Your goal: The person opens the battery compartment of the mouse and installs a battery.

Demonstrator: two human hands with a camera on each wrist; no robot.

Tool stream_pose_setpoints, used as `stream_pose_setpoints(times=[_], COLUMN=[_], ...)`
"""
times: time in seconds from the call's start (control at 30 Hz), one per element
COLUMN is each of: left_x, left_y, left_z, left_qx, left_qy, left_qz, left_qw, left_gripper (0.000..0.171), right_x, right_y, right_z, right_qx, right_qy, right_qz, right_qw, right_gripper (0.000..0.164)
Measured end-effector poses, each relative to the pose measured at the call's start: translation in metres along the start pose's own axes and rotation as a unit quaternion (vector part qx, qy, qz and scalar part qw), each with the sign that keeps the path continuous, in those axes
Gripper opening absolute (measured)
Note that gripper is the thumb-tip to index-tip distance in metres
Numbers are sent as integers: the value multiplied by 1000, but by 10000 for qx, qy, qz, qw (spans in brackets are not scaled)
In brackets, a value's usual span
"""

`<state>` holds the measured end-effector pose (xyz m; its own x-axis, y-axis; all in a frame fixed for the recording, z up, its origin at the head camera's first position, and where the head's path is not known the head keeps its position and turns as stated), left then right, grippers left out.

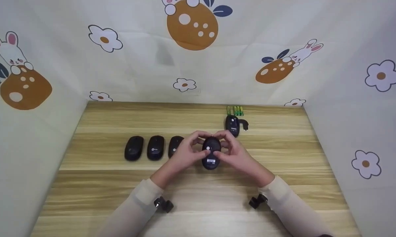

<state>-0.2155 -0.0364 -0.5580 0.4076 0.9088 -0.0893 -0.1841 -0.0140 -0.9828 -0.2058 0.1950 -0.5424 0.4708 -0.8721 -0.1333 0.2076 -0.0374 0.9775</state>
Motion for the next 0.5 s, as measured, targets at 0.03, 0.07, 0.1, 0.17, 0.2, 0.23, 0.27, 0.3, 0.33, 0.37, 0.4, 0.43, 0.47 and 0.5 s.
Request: stream_pose_setpoints(times=[0.03, 0.07, 0.1, 0.17, 0.2, 0.23, 0.27, 0.3, 0.33, 0.37, 0.4, 0.43, 0.47, 0.5], left_x=[0, 0, 0, 0, 0, 0, 0, 0, 0, 0, 0, 0, 0, 0], left_y=[0, -1, -1, -1, -2, -2, -2, -2, -2, -2, -2, -2, -2, -1], left_z=[0, 0, 1, 1, 1, 1, 1, 1, 1, 1, 1, 1, 1, 1], left_qx=[-15, -25, -36, -46, -48, -48, -44, -40, -40, -44, -49, -50, -58, -68], left_qy=[1, 5, 7, 7, 3, -2, -4, -6, -1, 6, 15, 26, 38, 45], left_qz=[3, 1, 8, 38, 46, 62, 70, 81, 84, 88, 107, 117, 117, 124], left_qw=[10000, 10000, 10000, 10000, 10000, 10000, 10000, 10000, 10000, 10000, 9999, 9999, 9999, 9999], left_gripper=[54, 54, 53, 54, 54, 53, 53, 53, 53, 53, 52, 52, 53, 53], right_x=[0, 0, 0, 0, 0, 0, 0, 1, 1, 1, 1, 1, 1, 1], right_y=[0, 0, 0, 0, 0, 0, 0, 0, 0, -1, -1, -2, -2, -2], right_z=[0, 0, 0, -1, -1, -1, -1, -1, -1, -1, 0, 0, 0, 0], right_qx=[-1, -9, -3, 15, 13, 13, 19, 34, 37, 35, 34, 35, 34, 27], right_qy=[-5, -10, -23, -64, -92, -116, -140, -160, -173, -185, -191, -191, -190, -188], right_qz=[-7, -19, -17, -15, -16, -15, -23, -18, -18, -12, -26, -35, -49, -52], right_qw=[10000, 10000, 10000, 10000, 10000, 9999, 9999, 9999, 9998, 9998, 9998, 9998, 9998, 9998], right_gripper=[52, 52, 52, 51, 51, 51, 51, 50, 50, 50, 50, 49, 49, 49])
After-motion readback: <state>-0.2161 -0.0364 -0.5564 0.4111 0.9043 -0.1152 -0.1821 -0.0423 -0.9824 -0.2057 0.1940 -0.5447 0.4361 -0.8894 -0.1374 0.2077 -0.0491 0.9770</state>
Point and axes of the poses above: each hand's wrist, its own z-axis towards the middle knuckle, its own x-axis out of the palm, y = z × x, the point moved 1 cm from there along z, towards the middle knuckle, and after that the axes turned 1 degree about z, right-handed, at the moved point
